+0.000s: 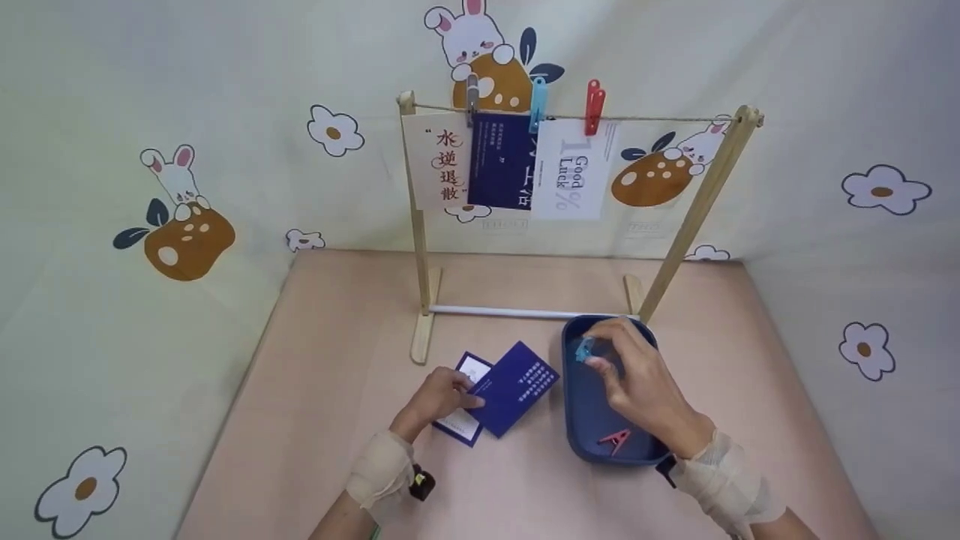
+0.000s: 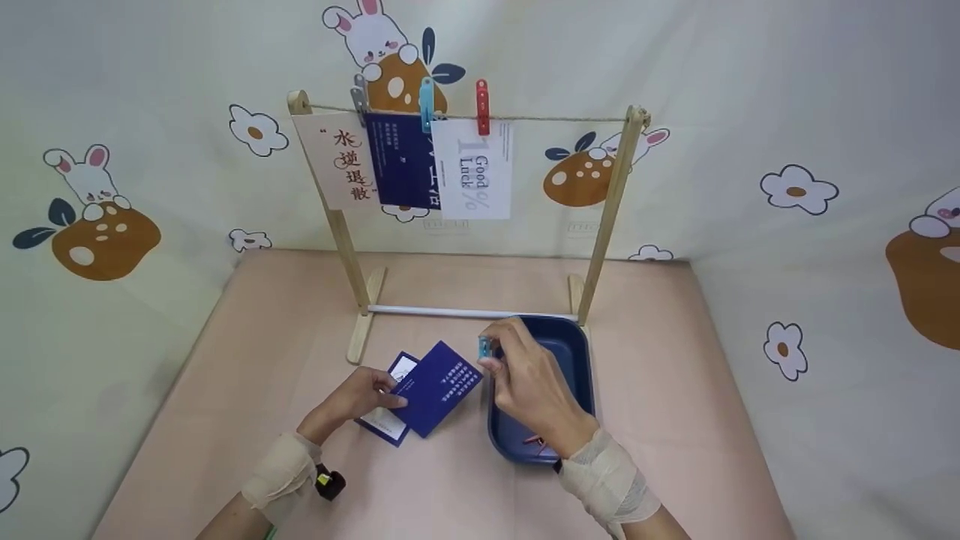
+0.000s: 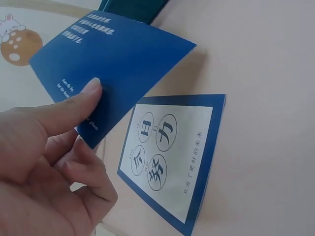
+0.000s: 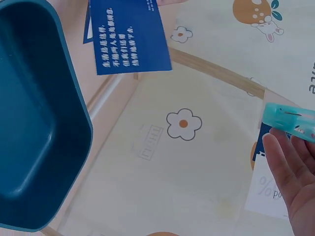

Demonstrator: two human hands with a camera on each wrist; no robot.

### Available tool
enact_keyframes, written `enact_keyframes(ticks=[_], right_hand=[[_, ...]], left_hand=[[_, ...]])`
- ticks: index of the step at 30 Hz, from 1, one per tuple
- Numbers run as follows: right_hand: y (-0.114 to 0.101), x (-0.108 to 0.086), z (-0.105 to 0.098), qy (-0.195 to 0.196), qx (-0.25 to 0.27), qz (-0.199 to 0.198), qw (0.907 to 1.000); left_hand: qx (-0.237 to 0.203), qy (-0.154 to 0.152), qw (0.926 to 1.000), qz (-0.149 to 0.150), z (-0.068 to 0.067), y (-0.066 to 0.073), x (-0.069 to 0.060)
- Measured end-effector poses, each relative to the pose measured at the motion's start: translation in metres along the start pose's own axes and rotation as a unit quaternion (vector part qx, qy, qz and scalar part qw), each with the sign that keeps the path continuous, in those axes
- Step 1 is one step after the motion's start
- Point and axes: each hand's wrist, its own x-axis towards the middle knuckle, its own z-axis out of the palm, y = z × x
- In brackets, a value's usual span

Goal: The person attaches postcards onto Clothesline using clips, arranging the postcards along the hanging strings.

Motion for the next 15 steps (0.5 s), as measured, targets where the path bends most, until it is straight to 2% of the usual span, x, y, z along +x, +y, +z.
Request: enact_keyframes(ticks=[5, 15], right_hand=[[0.001, 0.008, -0.004, 0.002, 0.02, 0.005, 0.9998], [0.006, 0.032, -0.021, 0.035, 0.071, 0.034, 0.9963]], left_hand=[[-0.014, 0.011, 0.9994, 0.028, -0.003, 0.013, 0.006], [-0.03, 0.041, 0.9951, 0.085, -0.011, 0.07, 0.022]])
